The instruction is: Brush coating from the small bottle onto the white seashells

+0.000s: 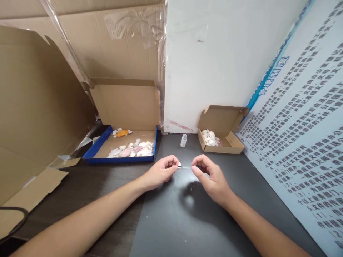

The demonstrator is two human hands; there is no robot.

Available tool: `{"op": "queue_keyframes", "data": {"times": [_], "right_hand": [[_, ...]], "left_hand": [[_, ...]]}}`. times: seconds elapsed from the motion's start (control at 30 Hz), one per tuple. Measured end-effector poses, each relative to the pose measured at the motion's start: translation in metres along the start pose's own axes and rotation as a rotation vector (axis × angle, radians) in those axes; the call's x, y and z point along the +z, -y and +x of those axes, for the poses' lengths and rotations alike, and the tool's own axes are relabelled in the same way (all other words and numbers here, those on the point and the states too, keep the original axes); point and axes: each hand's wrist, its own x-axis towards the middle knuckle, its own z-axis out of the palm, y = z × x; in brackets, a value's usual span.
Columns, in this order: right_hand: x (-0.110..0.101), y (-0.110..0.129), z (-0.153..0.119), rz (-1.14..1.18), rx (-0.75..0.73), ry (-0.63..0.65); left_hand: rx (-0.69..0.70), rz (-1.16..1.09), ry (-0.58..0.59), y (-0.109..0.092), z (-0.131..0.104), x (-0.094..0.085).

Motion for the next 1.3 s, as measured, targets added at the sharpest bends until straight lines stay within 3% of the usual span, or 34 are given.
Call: {"op": "queue_keyframes", "data": {"times": [0.2, 0.37, 0.47, 0.77, 1.0, 1.3], "right_hand": [[0.0008, -0.0003, 0.0009, -0.055, 0.050, -0.065], [0.0004, -0.0015, 0.0007, -0.008, 0.020, 0.013], [0.0015, -0.0028, 0.0011, -0.057, 0.054, -0.013], [0.0038, -0.0059, -0.0006, 0.106, 0.035, 0.007], [0.0040, -0.0073, 0.0014, 0.000, 0.127, -0.045], [0.0025, -0.0037, 0.0009, 0.064, 0.051, -0.047]], "left_hand": [[-0.007, 0.018, 0.006, 0.0004, -0.0002, -0.0004], [-0.016, 0.013, 0.016, 0.0019, 0.0007, -0.0010], [-0.025, -0.014, 0.003, 0.0027, 0.0014, -0.0009], [-0.107, -0.229, -0.012, 0.0013, 0.0006, -0.0032], [-0.170, -0.352, 0.015, -0.0006, 0.0007, -0.0059], [-0.190, -0.372, -0.030, -0.0023, 0.0005, -0.0053]]}}
